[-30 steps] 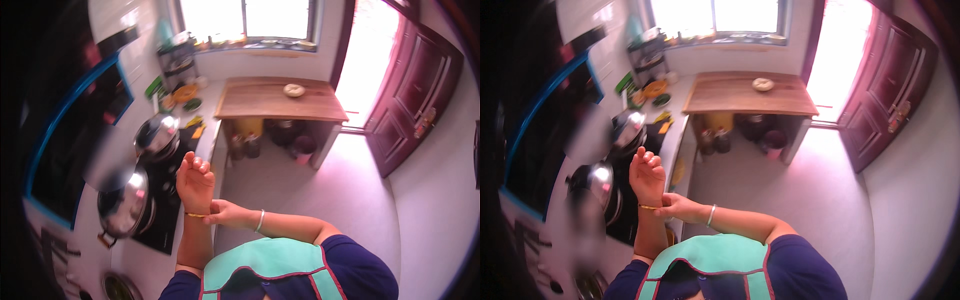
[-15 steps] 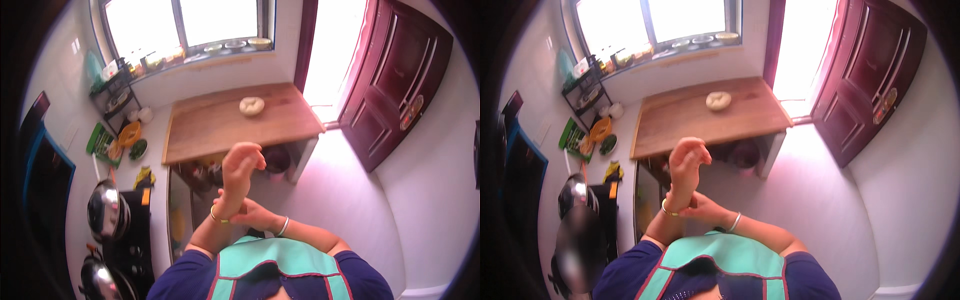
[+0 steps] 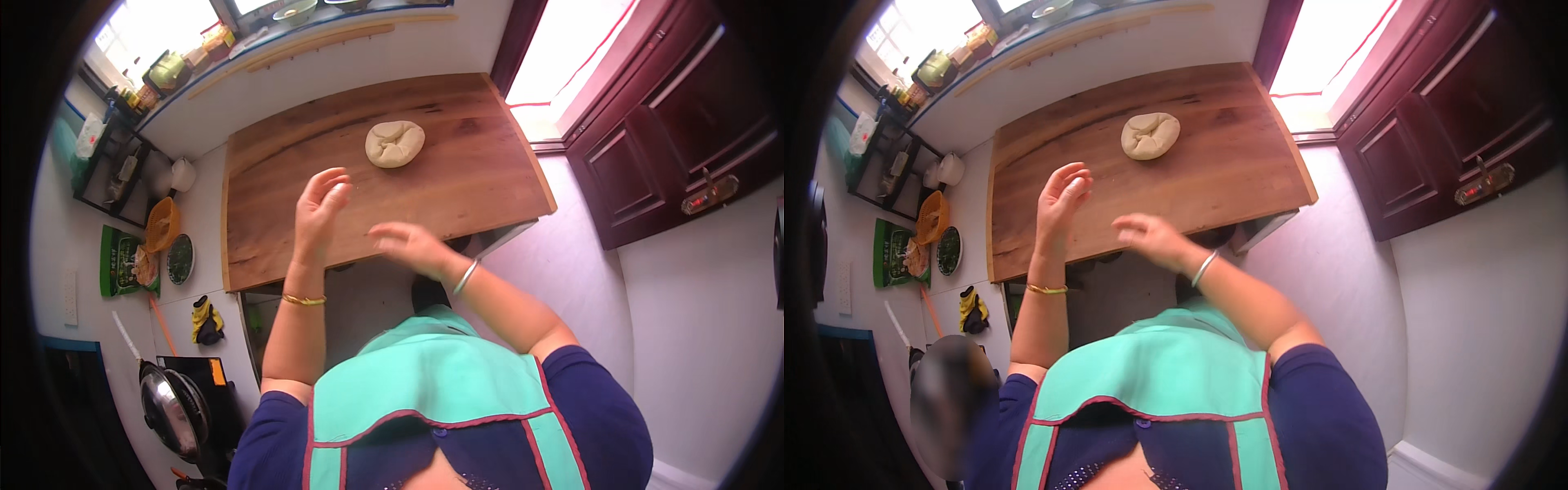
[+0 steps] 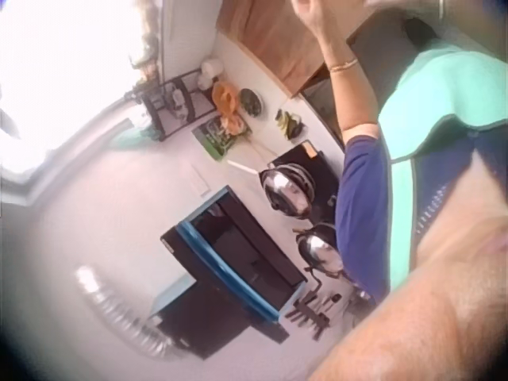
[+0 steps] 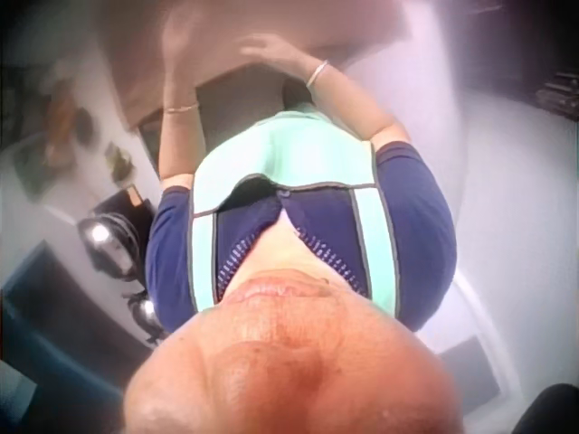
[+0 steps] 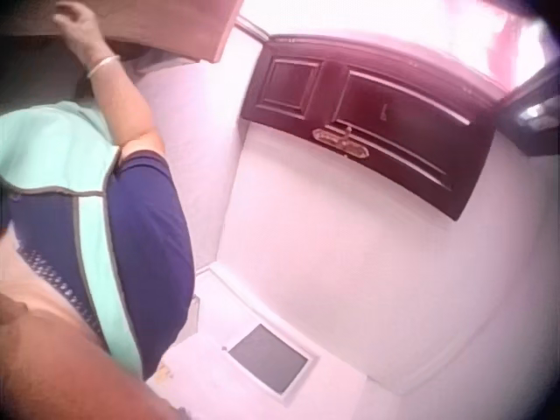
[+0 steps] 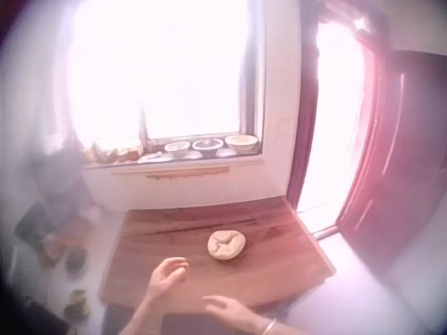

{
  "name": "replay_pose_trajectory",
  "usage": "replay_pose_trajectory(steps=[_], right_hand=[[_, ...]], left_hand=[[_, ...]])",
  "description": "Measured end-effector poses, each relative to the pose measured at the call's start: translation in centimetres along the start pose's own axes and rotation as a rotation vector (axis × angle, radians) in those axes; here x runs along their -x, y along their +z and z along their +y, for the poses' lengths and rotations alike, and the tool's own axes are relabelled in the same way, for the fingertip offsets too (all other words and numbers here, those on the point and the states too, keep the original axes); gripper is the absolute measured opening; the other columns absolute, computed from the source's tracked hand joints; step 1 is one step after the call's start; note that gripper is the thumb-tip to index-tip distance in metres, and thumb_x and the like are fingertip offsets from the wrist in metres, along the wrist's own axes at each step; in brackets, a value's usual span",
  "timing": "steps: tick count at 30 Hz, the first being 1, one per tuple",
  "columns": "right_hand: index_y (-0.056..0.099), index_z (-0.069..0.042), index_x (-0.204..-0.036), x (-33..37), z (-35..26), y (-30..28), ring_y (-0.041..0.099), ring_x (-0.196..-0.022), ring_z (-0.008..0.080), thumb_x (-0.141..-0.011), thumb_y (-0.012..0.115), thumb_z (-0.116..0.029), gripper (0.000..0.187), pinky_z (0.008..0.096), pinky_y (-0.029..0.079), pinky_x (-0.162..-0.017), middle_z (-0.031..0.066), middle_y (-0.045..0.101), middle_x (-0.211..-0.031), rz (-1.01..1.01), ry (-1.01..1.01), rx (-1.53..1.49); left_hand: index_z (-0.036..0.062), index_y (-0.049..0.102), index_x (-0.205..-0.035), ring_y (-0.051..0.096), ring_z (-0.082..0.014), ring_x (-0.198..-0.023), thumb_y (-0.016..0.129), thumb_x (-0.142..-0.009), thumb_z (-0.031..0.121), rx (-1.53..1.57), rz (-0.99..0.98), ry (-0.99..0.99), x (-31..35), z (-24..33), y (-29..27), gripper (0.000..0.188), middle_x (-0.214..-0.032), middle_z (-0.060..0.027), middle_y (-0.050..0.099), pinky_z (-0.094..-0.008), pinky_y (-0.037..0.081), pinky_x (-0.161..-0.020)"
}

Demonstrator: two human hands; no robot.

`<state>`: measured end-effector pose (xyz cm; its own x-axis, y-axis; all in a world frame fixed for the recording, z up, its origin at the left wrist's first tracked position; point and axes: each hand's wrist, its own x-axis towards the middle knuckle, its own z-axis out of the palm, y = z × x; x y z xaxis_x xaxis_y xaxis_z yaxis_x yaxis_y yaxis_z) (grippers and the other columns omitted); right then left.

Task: The person kneads a piece of dough on a wooden board, folding and pressing it repeatedly by hand, then picks up a bowl of white powder.

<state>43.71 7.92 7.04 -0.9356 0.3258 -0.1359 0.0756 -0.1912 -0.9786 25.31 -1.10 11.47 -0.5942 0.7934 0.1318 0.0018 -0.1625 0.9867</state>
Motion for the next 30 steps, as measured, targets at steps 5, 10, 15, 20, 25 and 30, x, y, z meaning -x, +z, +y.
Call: replay_pose_trajectory(steps=[5, 10, 15, 20, 25, 30], right_hand=[[0.056, -0.009, -0.123, -14.2, 4.4, -17.2, 0.052, -0.096, 0.0092, -0.094, 0.054, -0.031, 0.036, 0.0289, 0.045, -0.078, -0.0001, 0.059, -0.108, 0.543, 0.092, 0.05], [0.054, 0.002, -0.123, -24.7, 6.4, -24.8, 0.055, -0.116, 0.0247, -0.091, 0.057, -0.028, 0.044, 0.0341, 0.042, -0.096, 0.0154, 0.06, -0.124, 0.654, 0.116, 0.112], [0.053, -0.001, -0.111, -22.7, 5.4, -22.2, 0.061, -0.1, 0.0314, -0.078, 0.071, -0.035, 0.051, 0.0384, 0.048, -0.085, 0.0198, 0.062, -0.107, 0.473, 0.171, 0.547], [0.054, -0.003, -0.111, -11.9, 8.8, -19.9, 0.058, -0.105, 0.0298, -0.079, 0.07, -0.036, 0.049, 0.0398, 0.046, -0.089, 0.0195, 0.061, -0.109, 0.363, 0.346, 0.376], [0.064, -0.008, -0.106, -19.6, 5.2, -16.2, 0.059, -0.103, 0.0343, -0.089, 0.052, -0.018, 0.024, 0.0443, 0.047, -0.088, 0.012, 0.062, -0.113, 0.489, -0.328, 0.893], [0.067, -0.013, -0.091, -24.3, 5.2, -11.5, 0.062, -0.097, 0.0336, -0.083, 0.054, -0.024, 0.019, 0.043, 0.049, -0.081, 0.0144, 0.066, -0.103, 0.177, 0.019, 1.406]], left_hand=[[0.0088, 0.048, -0.13, 0.053, -0.0137, -0.106, 0.063, -0.088, 0.028, -0.052, 0.205, -0.547, -8.2, -10.4, -2.3, 0.048, -0.119, -0.0033, 0.055, -0.0372, 0.048, -0.084], [0.0097, 0.03, -0.143, 0.044, -0.0336, -0.124, 0.064, -0.088, 0.039, 0.042, 0.144, -0.868, -16.5, -17.5, 3.5, 0.071, -0.141, -0.0115, 0.04, -0.0479, 0.045, -0.092], [0.0012, 0.045, -0.134, 0.057, -0.0233, -0.109, 0.069, -0.083, 0.023, -0.015, 0.212, -0.752, -18.5, -18.6, 2.9, 0.06, -0.123, -0.0142, 0.056, -0.0347, 0.048, -0.088], [0.0023, 0.052, -0.129, 0.062, -0.0208, -0.103, 0.07, -0.081, 0.023, -0.462, -0.204, -0.547, -17.5, -15.9, 1.2, 0.056, -0.11, -0.0136, 0.066, -0.0322, 0.049, -0.088], [0.0048, 0.053, -0.128, 0.06, -0.0311, -0.109, 0.069, -0.08, 0.026, -0.692, -0.265, -0.418, -15.8, -18.5, 1.4, 0.055, -0.115, -0.0181, 0.064, -0.0382, 0.048, -0.091], [0.0055, 0.061, -0.11, 0.06, -0.0355, -0.103, 0.058, -0.08, 0.014, -0.909, 0.037, -0.104, -15.8, -17.6, 1.0, 0.032, -0.108, -0.0182, 0.064, -0.0413, 0.048, -0.089]])
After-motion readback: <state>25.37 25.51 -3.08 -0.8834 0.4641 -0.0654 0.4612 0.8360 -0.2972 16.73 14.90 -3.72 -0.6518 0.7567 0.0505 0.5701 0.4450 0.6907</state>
